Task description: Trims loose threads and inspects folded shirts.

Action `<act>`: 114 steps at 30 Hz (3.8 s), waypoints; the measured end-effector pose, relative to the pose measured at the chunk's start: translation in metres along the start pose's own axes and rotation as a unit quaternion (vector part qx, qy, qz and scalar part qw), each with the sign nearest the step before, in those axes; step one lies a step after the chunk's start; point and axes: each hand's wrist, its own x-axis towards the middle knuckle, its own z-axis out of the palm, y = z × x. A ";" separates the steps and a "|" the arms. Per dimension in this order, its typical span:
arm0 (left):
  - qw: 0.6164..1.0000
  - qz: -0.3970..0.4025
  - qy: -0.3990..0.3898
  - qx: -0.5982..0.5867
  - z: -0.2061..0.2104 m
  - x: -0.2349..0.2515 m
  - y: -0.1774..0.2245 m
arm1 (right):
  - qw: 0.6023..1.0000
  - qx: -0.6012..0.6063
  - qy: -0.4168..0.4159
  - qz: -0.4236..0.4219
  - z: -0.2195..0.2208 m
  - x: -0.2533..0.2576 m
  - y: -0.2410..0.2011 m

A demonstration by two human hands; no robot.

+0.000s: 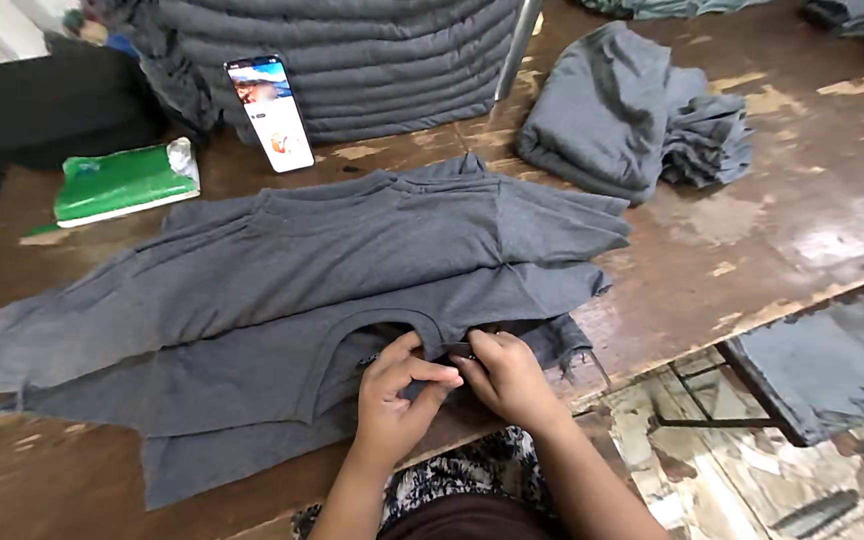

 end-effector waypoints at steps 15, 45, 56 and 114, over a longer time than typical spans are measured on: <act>0.913 0.052 -0.026 0.403 0.040 -0.044 0.015 | 0.943 0.213 -0.223 0.121 -0.016 0.030 -0.002; 0.987 -0.115 0.081 0.076 0.004 -0.027 0.008 | 0.635 0.721 0.123 0.250 0.028 0.007 -0.017; 0.977 -0.200 0.073 -0.018 0.003 -0.022 0.015 | 0.810 0.538 -0.173 0.160 -0.020 -0.022 -0.018; 0.923 -0.166 0.317 -0.142 -0.086 -0.047 0.034 | 0.948 0.301 -0.040 -0.093 0.073 0.047 -0.106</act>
